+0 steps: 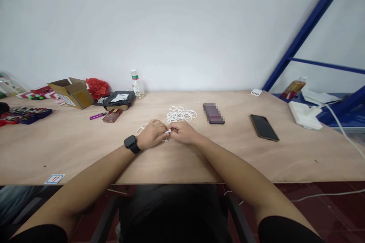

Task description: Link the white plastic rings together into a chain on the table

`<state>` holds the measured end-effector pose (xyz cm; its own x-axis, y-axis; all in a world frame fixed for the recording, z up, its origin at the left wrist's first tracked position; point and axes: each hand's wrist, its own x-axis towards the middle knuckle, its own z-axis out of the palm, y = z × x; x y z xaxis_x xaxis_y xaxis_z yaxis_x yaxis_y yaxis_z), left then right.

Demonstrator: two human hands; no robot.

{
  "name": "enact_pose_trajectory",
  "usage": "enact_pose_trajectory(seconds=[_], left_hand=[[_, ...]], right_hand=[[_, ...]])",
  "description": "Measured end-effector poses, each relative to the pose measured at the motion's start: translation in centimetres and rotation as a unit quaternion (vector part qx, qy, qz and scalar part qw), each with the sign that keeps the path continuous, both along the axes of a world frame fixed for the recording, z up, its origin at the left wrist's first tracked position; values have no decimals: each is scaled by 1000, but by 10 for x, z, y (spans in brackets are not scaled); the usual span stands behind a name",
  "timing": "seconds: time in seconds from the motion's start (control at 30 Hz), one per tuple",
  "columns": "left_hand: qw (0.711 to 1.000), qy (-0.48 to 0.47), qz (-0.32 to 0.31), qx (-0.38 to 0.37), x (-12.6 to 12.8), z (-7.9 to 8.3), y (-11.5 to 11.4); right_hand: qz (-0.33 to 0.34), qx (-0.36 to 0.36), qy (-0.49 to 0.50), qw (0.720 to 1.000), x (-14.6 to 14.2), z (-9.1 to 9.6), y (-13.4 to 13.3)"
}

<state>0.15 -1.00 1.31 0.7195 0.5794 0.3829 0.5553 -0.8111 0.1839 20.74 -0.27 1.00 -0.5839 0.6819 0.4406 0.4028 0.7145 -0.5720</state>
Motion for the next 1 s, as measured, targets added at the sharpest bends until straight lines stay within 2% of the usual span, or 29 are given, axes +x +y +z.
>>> enact_pose_trajectory(seconds=[0.13,0.27,0.4,0.53,0.6,0.67,0.8,1.0], left_hand=[[1000,7,-12,1,2,1,-1],[1000,0,-27,4,2,1,0],[1000,-16,10,13,-4,0,4],[999,-8,41,9,-13,0,9],[999,-1,47,-1,-15,-1,10],[999,2,47,-10,-15,-1,10],[999,2,41,-20,-13,-2,9],[999,2,33,-17,-12,0,8]], right_hand=[[-5,30,-1,1000,-1,-2,2],[-10,20,16,1000,0,-4,3],[-20,-3,47,999,2,-3,4],[-87,-1,61,994,13,-4,15],[-128,31,22,991,22,-7,24],[-134,53,-40,989,31,-12,33],[-144,45,-134,979,41,-20,42],[-184,31,-190,964,36,-21,41]])
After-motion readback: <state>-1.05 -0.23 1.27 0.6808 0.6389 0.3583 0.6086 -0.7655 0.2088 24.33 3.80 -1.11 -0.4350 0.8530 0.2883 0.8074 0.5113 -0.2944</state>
